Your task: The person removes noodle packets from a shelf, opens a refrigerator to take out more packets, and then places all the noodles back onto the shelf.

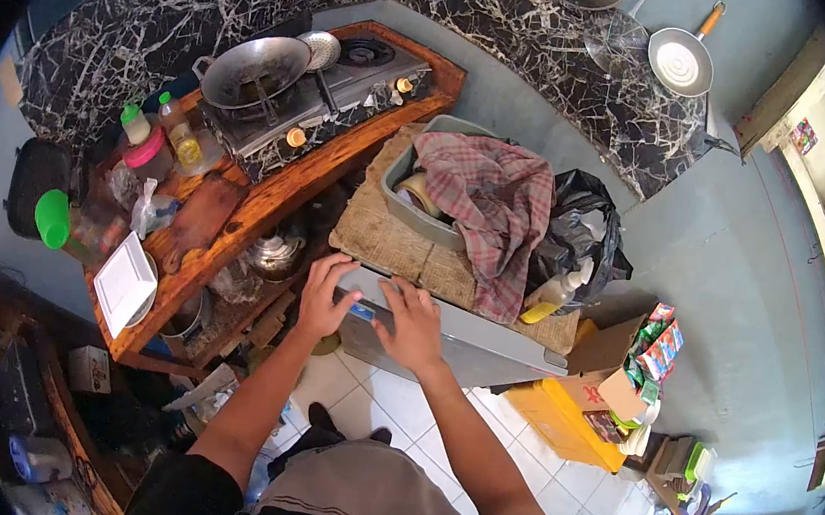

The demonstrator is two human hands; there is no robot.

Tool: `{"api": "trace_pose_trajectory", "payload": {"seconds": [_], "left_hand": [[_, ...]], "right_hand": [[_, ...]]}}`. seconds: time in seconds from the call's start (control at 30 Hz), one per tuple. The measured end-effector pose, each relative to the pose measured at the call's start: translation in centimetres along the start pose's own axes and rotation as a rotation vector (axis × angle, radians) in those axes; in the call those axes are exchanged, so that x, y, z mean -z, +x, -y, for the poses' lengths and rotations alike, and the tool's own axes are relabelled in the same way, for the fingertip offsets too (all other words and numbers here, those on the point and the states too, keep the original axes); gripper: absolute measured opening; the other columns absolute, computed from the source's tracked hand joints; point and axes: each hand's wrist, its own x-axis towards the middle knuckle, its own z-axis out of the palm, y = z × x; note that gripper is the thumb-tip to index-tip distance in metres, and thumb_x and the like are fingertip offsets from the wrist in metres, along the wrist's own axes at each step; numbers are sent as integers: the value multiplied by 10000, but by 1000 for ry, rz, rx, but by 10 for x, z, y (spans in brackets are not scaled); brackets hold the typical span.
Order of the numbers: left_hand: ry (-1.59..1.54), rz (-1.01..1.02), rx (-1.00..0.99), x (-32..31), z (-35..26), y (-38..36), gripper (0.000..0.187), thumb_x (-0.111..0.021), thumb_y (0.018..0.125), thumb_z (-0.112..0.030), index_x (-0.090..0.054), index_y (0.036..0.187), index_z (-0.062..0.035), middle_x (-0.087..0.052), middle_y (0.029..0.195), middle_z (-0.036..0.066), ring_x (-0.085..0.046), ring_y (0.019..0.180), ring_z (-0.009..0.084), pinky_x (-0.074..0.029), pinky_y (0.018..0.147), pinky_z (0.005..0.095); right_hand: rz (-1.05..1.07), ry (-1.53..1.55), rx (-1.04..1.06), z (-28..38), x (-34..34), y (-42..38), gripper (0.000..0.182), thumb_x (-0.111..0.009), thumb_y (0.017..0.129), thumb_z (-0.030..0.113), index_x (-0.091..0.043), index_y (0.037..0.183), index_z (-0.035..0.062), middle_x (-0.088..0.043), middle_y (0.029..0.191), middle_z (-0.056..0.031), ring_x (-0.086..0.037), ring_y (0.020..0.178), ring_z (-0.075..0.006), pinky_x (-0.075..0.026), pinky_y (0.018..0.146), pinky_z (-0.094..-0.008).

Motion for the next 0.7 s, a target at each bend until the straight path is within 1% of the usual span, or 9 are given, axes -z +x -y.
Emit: {"api": "trace_pose_trajectory", "payload": {"seconds": [0.1,0.2,0.3,0.37,0.47,0.57,0.63,0.67,0.7], "left_hand": [[2,-47,38,-9,-2,-2,427,-748,804,-171,-628,1203,-77,-563,1267,104,-518,1171,329,-424,1001,418],[-13,-102,153,-16,-5,-3,332,-725,859,-164,-649,1167,-66,-568,1267,97,-518,1187,300,-415,1014,399],[-52,-92,192,-13,-12,0,339,-726,861,-166,-645,1177,-73,-567,1268,99,-516,1189,306,-415,1017,402],[-22,-78,194,-11,-11,2,338,-727,865,-173,-640,1177,-77,-569,1266,92,-518,1190,307,-417,1016,399],[-37,-20,208,-8,-10,6,333,-731,861,-176,-638,1166,-81,-570,1261,81,-523,1186,302,-422,1010,395],[-67,8,216,-4,-9,9,328,-731,860,-204,-636,1155,-96,-568,1260,75,-529,1176,303,-429,1001,396],[24,40,219,-3,-8,10,331,-723,864,-247,-628,1154,-119,-565,1260,76,-529,1169,315,-436,991,408],[48,56,219,-2,-8,10,350,-716,869,-300,-617,1160,-132,-562,1252,71,-525,1172,322,-441,986,416],[42,61,204,1,-8,12,350,-716,869,-300,-617,1160,-132,-562,1252,71,-525,1172,322,-441,986,416]], "right_hand": [[13,40,29,-5,2,0,687,-763,769,262,-501,1389,122,-475,1383,-74,-508,1089,-270,-407,903,-446],[22,73,39,-9,-2,-2,702,-760,771,256,-491,1403,113,-467,1393,-70,-506,1083,-268,-401,909,-445],[26,84,29,-9,-3,-4,696,-756,777,251,-491,1406,111,-467,1394,-70,-499,1107,-264,-395,919,-445],[-21,48,48,-11,-7,-4,728,-768,752,266,-494,1414,131,-457,1409,-58,-505,1094,-259,-402,900,-434],[-23,42,33,-9,-6,-6,736,-773,747,263,-493,1418,142,-461,1407,-55,-509,1092,-257,-402,901,-433],[-29,27,11,-8,-8,-5,724,-783,740,277,-518,1403,151,-470,1400,-52,-516,1091,-252,-405,903,-431],[-33,25,-8,-4,-5,-4,712,-789,738,289,-536,1390,157,-478,1394,-49,-521,1091,-248,-407,905,-429],[-20,41,-37,-1,-4,-4,677,-775,760,312,-549,1377,150,-488,1380,-50,-513,1108,-245,-397,926,-432],[-9,57,-66,2,-2,-4,645,-761,782,335,-563,1365,143,-499,1365,-51,-505,1125,-243,-386,947,-435]]}}
